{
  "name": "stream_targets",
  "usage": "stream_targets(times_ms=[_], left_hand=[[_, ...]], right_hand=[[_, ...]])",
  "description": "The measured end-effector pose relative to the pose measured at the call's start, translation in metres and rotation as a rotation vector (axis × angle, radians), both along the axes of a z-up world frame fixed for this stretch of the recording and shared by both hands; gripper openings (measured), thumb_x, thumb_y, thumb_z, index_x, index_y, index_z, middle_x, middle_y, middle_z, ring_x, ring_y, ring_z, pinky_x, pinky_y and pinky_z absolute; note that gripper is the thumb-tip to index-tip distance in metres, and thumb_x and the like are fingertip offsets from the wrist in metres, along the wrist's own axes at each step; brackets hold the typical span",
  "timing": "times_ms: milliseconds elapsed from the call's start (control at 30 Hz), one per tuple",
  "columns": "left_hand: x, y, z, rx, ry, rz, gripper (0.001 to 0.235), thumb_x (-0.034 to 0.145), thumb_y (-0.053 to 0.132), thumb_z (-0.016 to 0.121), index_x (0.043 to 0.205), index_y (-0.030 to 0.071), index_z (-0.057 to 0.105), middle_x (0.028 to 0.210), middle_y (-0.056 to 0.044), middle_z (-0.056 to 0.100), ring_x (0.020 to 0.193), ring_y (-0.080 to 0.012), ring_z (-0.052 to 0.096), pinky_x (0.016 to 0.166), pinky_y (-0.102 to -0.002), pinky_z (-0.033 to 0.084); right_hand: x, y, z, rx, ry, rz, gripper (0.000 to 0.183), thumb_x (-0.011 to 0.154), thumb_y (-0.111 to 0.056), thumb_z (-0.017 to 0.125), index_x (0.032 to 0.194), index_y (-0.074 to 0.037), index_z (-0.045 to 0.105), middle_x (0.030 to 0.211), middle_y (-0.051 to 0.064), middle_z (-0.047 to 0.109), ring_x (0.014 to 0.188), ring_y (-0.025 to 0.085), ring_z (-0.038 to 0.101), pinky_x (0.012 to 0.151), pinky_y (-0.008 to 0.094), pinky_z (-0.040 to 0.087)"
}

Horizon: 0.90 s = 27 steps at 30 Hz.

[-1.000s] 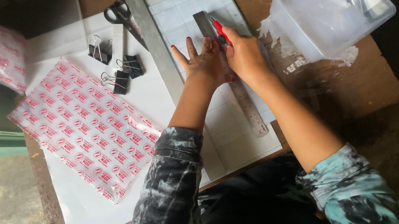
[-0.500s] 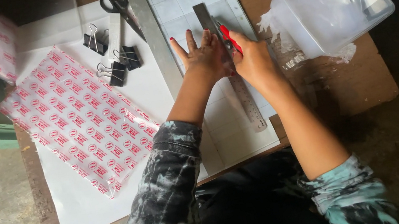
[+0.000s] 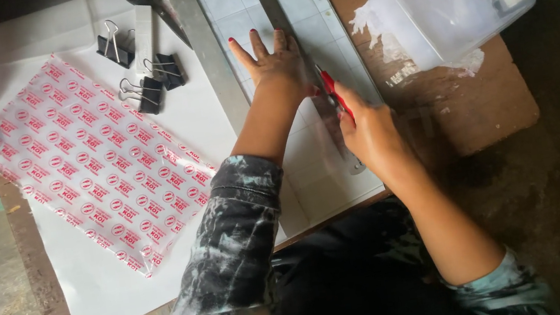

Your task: Cutting a sheet of labels into individual strips using a utility knife and a metal ruler

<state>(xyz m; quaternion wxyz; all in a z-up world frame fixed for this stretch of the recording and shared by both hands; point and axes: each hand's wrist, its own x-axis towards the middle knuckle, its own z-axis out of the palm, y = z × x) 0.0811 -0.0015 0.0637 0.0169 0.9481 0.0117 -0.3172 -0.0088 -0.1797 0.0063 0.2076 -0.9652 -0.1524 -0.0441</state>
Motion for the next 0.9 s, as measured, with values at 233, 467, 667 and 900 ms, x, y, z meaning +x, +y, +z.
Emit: stream_targets(times_ms=[233,467,667,900], left_hand=[[0.003,-0.005,0.002,0.011,0.031,-0.002,0.116,0.085,0.068,0.065,0.165,0.015,-0.002,0.173,-0.002,-0.01,0.155,-0.0511,-0.015,0.103,-0.084,-0.016],[0.009,-0.005,-0.01,0.051,0.011,-0.029,0.127,0.078,0.081,0.065,0.165,0.017,-0.003,0.173,0.001,-0.009,0.155,-0.0514,-0.012,0.101,-0.085,-0.015],[0.008,-0.005,-0.007,0.04,0.022,-0.025,0.128,0.078,0.08,0.066,0.164,0.017,-0.004,0.173,0.001,-0.01,0.155,-0.0517,-0.013,0.1,-0.086,-0.016],[0.007,-0.005,-0.009,0.048,-0.007,-0.01,0.125,0.077,0.081,0.064,0.165,0.019,0.0,0.173,0.003,-0.007,0.156,-0.05,-0.011,0.101,-0.084,-0.017]], right_hand=[[-0.048,-0.026,-0.005,0.061,-0.059,0.063,0.058,0.091,-0.005,0.062,0.147,-0.014,0.053,0.13,0.016,0.071,0.087,0.047,0.071,0.077,0.052,0.056],[-0.102,-0.046,0.004,0.115,-0.058,0.069,0.056,0.091,0.001,0.063,0.146,-0.009,0.054,0.125,0.023,0.071,0.101,0.038,0.072,0.088,0.044,0.056],[-0.146,-0.06,0.014,0.051,-0.087,0.066,0.053,0.095,-0.002,0.065,0.146,-0.006,0.053,0.128,0.02,0.071,0.101,0.033,0.074,0.086,0.041,0.057],[-0.189,-0.077,0.02,0.01,0.022,-0.052,0.055,0.093,-0.007,0.067,0.146,-0.014,0.055,0.11,0.017,0.077,0.085,0.03,0.076,0.072,0.04,0.059]])
